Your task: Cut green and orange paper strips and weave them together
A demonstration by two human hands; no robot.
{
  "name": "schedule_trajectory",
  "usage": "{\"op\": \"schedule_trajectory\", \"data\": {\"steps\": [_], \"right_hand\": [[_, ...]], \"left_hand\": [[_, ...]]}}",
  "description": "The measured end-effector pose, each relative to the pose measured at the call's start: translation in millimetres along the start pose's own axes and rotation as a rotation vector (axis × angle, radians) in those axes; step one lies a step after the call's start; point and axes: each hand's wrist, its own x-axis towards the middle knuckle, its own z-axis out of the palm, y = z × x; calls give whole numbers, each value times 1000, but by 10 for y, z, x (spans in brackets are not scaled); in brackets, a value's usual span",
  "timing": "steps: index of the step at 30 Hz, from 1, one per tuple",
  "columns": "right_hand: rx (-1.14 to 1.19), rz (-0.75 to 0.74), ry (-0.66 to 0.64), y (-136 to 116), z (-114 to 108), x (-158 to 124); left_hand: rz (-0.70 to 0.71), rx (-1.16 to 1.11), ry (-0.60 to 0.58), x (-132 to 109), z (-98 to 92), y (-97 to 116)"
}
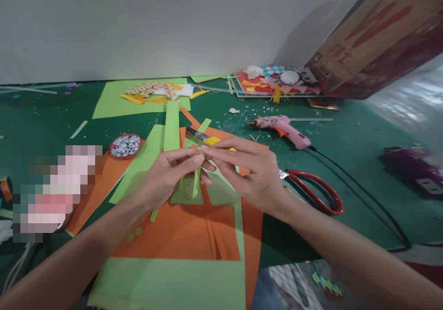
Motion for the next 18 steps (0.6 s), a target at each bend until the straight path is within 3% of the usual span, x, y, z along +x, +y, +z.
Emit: {"op": "schedule_trajectory", "data": {"steps": [18], "right_hand": [[34,-25,-20,-19,1,6]], "left_hand": [[13,-9,-16,3,-26,-20]]}}
